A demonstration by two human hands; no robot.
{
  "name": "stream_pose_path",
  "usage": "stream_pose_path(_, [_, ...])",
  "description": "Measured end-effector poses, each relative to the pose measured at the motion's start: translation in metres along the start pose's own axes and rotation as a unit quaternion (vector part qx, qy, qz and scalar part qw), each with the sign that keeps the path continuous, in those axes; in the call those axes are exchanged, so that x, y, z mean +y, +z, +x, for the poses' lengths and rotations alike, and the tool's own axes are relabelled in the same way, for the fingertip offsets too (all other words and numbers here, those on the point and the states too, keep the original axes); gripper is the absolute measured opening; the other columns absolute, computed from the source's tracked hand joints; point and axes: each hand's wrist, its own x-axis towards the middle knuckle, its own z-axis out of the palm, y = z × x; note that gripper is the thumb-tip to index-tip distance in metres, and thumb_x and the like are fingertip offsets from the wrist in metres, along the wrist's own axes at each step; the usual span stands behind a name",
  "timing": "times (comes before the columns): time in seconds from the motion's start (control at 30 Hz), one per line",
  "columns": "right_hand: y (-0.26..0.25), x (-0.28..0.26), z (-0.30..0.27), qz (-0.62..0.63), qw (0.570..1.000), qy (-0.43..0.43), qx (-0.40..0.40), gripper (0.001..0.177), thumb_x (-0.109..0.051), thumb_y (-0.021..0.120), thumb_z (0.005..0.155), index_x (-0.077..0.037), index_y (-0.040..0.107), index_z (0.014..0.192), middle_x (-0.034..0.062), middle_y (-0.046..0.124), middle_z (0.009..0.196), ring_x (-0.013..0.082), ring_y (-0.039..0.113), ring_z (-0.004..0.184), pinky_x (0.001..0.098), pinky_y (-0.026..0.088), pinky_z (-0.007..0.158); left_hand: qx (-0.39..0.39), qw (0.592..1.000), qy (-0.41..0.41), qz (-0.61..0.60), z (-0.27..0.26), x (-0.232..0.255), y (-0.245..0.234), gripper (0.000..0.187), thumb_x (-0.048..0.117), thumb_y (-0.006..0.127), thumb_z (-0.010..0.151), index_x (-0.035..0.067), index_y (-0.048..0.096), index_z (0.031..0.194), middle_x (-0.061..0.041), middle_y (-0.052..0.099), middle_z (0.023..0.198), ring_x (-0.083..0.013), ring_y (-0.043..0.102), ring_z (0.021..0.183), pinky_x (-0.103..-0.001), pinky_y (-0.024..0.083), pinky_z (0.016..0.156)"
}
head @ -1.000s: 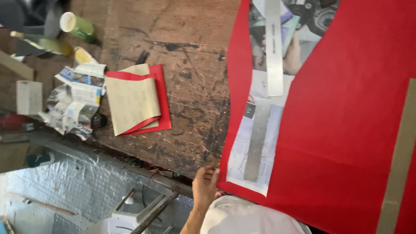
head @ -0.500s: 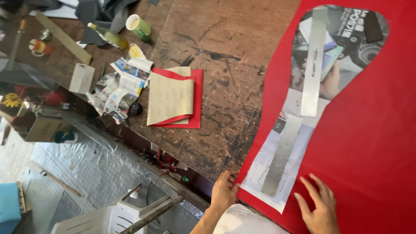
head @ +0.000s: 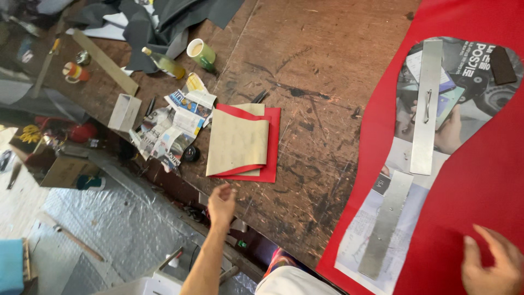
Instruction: The person places a paper pattern on a red sheet of material and secures it with metal rulers. They then use scissors to cut the red material along the pattern's outline. After cutting, the person removes the pattern and rulers, leaving a shaped piece of red material.
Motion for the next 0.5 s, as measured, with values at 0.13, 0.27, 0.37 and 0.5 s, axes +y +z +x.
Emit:
stream_pose_path(0.13, [0.03, -0.126, 0.009, 0.171, 0.982, 0.03, -0.071, 0.023, -0.011, 0.067, 0.102, -0.004, 0.071, 0.124, 0.0126, 0.071, 0.116, 0.0221, 0.069, 0.11, 0.0343, 0.053, 0.099, 0.034, 0.992, 0.058, 0.103, 0.107, -0.007, -0.016, 0.045, 0.021, 0.079, 0.085, -0.001, 0.068, 0.123, -0.019, 0.073, 0.112, -0.0285, 0.072, 0.101, -0.038, 0.056, 0.091])
stream_pose_path(0.27, [0.118, -0.263, 0.014, 0.311, 0.906, 0.163, -0.235, 0.036, -0.014, 0.07, 0.092, -0.007, 0.069, 0.128, 0.0086, 0.078, 0.114, 0.0187, 0.071, 0.097, 0.0318, 0.055, 0.082, 0.034, 0.97, 0.17, 0.17, 0.186, -0.009, 0.001, 0.066, 0.028, 0.087, 0.078, -0.01, 0.062, 0.126, -0.03, 0.066, 0.122, -0.0411, 0.063, 0.114, -0.047, 0.05, 0.098])
stream_pose_path(0.37, [0.198, -0.35, 0.029, 0.348, 0.883, 0.13, -0.288, 0.052, -0.019, 0.074, 0.09, -0.002, 0.058, 0.137, 0.0117, 0.071, 0.121, 0.0164, 0.069, 0.105, 0.0304, 0.056, 0.085, -0.033, 0.982, 0.156, 0.105, 0.208, -0.003, 0.01, 0.072, 0.03, 0.086, 0.074, -0.008, 0.06, 0.129, -0.029, 0.068, 0.118, -0.0428, 0.064, 0.112, -0.046, 0.051, 0.096])
stream_pose_path(0.5, [0.266, -0.425, 0.046, 0.24, 0.936, 0.119, -0.227, 0.069, -0.025, 0.085, 0.08, 0.0, 0.057, 0.138, 0.0131, 0.066, 0.107, 0.0212, 0.061, 0.089, 0.0341, 0.054, 0.074, -0.121, 0.986, 0.028, 0.111, 0.196, 0.022, 0.005, 0.048, 0.033, 0.083, 0.077, 0.001, 0.068, 0.11, -0.022, 0.073, 0.108, -0.0382, 0.07, 0.101, -0.045, 0.054, 0.089])
